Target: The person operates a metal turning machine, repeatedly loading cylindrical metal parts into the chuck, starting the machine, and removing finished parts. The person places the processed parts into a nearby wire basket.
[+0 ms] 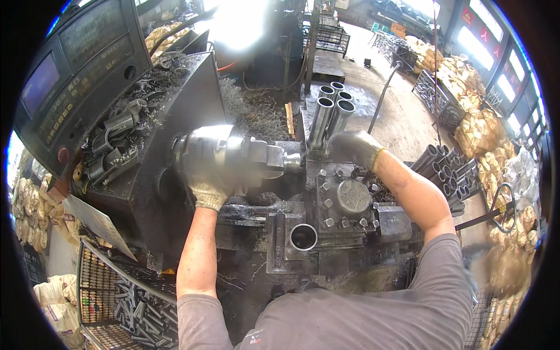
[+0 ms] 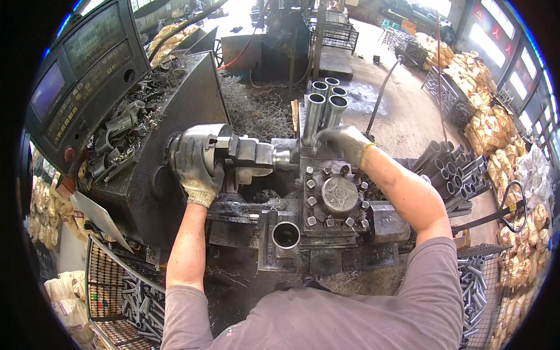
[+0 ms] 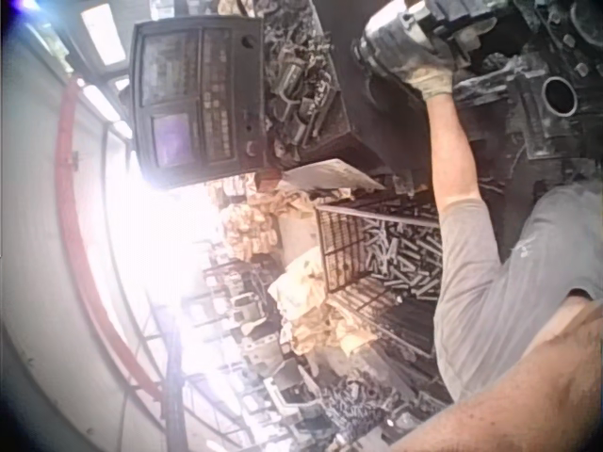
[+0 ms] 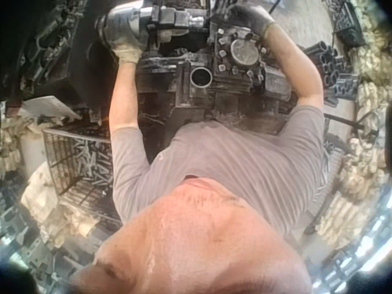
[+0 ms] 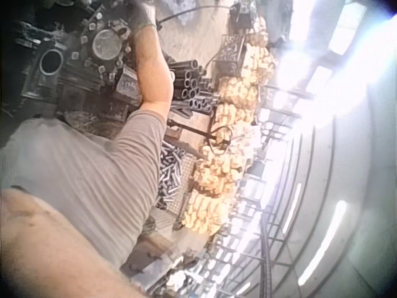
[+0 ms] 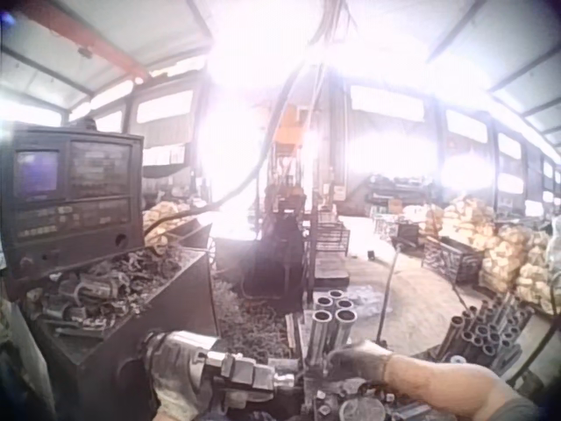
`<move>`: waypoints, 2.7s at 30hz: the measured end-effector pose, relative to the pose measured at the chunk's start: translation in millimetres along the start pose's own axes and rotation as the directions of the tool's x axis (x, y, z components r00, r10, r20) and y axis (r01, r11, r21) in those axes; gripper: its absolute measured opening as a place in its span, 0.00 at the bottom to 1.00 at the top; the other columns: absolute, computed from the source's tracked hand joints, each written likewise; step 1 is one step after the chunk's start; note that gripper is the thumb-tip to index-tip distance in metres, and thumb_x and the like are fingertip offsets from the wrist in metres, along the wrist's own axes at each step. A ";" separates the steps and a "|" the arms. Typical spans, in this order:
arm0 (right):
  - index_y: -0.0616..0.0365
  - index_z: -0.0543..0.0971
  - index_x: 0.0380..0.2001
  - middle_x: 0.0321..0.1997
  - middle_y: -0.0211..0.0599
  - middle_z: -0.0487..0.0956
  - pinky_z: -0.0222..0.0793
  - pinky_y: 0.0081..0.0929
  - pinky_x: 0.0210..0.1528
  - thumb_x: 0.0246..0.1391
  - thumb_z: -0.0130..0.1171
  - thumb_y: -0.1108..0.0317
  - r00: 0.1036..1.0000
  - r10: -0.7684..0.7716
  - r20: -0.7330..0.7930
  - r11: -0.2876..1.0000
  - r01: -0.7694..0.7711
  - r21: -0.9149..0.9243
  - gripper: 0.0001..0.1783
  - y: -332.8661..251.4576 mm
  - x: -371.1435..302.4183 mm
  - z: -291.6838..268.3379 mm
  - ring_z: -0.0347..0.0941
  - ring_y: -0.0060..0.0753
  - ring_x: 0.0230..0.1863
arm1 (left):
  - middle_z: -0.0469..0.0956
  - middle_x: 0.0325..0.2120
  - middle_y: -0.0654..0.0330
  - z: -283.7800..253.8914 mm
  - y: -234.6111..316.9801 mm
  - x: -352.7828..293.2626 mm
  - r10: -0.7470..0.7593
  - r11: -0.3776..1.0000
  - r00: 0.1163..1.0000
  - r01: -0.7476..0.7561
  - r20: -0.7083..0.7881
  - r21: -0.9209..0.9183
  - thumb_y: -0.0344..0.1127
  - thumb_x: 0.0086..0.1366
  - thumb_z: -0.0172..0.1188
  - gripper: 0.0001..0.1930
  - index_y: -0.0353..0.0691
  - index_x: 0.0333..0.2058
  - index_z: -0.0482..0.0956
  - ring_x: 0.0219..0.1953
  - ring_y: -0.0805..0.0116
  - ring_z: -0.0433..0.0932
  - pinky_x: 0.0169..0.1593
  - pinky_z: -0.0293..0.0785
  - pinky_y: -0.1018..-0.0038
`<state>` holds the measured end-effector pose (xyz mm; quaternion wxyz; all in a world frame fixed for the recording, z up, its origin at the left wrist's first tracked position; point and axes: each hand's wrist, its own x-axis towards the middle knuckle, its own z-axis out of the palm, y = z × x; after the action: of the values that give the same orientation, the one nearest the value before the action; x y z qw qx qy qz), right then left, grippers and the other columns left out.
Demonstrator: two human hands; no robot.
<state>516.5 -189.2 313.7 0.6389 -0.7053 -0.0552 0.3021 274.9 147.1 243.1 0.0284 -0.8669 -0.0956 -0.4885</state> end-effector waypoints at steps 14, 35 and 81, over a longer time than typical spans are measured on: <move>0.66 0.83 0.51 0.51 0.51 0.88 0.84 0.37 0.49 0.45 0.81 0.49 0.831 0.101 0.547 0.030 0.547 -0.837 0.37 30.7 99.2 99.4 0.88 0.44 0.44 | 0.71 0.68 0.41 3.9 9.9 12.5 0.078 0.996 0.995 -0.080 -0.059 -0.030 0.48 0.60 0.65 0.40 0.37 0.69 0.69 0.73 0.37 0.66 0.77 0.54 0.38; 0.62 0.82 0.45 0.37 0.53 0.87 0.83 0.48 0.44 0.45 0.76 0.57 0.825 -0.438 0.356 -0.264 0.260 -0.929 0.27 -66.9 -112.8 56.4 0.87 0.56 0.40 | 0.69 0.70 0.44 -39.7 8.6 17.7 -0.136 0.986 0.948 0.158 0.287 -0.056 0.53 0.62 0.70 0.42 0.39 0.70 0.68 0.74 0.39 0.63 0.79 0.50 0.42; 0.51 0.76 0.63 0.34 0.47 0.87 0.82 0.49 0.36 0.61 0.67 0.62 0.896 -0.421 0.140 0.433 0.334 -0.837 0.27 142.3 -267.0 131.6 0.86 0.56 0.34 | 0.84 0.49 0.40 -117.0 114.2 -193.3 0.015 -0.931 0.186 0.361 0.982 -0.054 0.63 0.80 0.50 0.32 0.38 0.60 0.75 0.50 0.40 0.86 0.52 0.86 0.44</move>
<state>190.6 -224.1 275.6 0.2690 -0.9062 -0.3217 0.0542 101.0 -8.2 144.4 -0.9703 -0.1419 -0.1892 -0.0502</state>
